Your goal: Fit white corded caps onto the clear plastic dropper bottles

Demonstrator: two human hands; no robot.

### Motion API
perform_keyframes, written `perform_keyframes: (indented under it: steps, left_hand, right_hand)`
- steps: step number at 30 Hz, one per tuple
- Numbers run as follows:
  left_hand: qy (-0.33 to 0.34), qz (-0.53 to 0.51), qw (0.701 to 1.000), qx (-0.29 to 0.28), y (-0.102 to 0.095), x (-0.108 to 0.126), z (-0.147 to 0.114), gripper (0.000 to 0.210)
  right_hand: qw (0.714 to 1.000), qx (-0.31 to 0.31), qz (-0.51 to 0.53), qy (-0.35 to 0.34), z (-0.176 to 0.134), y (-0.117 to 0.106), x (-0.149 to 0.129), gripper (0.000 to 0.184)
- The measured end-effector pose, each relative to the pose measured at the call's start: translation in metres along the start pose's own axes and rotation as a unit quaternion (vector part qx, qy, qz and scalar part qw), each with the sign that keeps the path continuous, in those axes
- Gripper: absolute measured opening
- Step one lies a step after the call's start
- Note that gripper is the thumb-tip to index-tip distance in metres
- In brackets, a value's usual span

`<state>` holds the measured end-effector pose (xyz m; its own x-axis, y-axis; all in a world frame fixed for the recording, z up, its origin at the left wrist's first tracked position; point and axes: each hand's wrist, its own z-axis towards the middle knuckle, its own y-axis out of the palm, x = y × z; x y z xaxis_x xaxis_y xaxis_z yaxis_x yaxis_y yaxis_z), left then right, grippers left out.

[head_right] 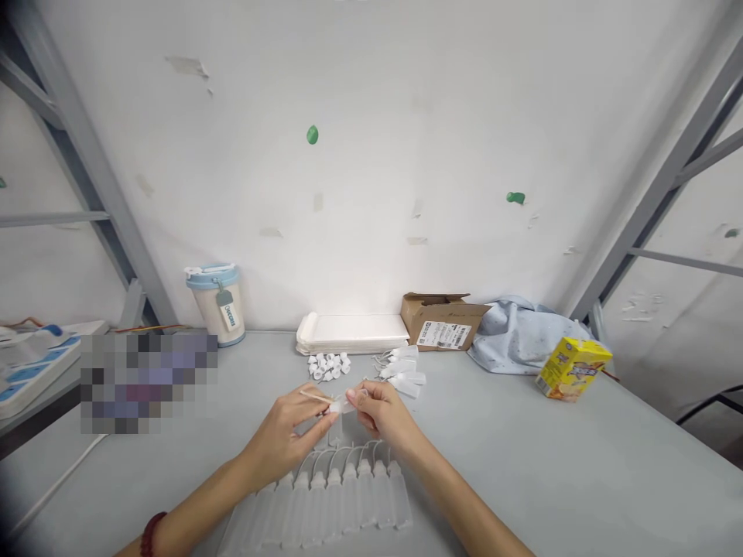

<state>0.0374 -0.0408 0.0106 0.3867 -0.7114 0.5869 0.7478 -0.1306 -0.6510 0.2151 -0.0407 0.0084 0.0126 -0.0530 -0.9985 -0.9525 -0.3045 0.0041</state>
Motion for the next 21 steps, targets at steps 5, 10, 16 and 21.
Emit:
perform_keyframes:
  steps: [5,10,16,21]
  left_hand:
    - [-0.062,0.07,0.996,-0.003,-0.005,-0.025,0.01,0.028]
    - [-0.136,0.148,0.979,0.017,-0.014,-0.056,0.018,0.018]
    - [-0.138,0.194,0.971,-0.005,-0.003,-0.065,0.032,0.017]
    - [-0.123,0.208,0.97,-0.024,0.0,-0.064,0.042,0.015]
  right_hand:
    - [0.97,0.168,-0.147,-0.094,0.007,-0.021,0.005,0.035]
    - [0.828,0.321,-0.392,-0.239,0.013,-0.065,0.012,0.036]
    - [0.792,0.276,-0.466,-0.283,0.023,-0.096,0.021,0.033]
    - [0.792,0.245,-0.484,-0.281,0.028,-0.098,0.025,0.026]
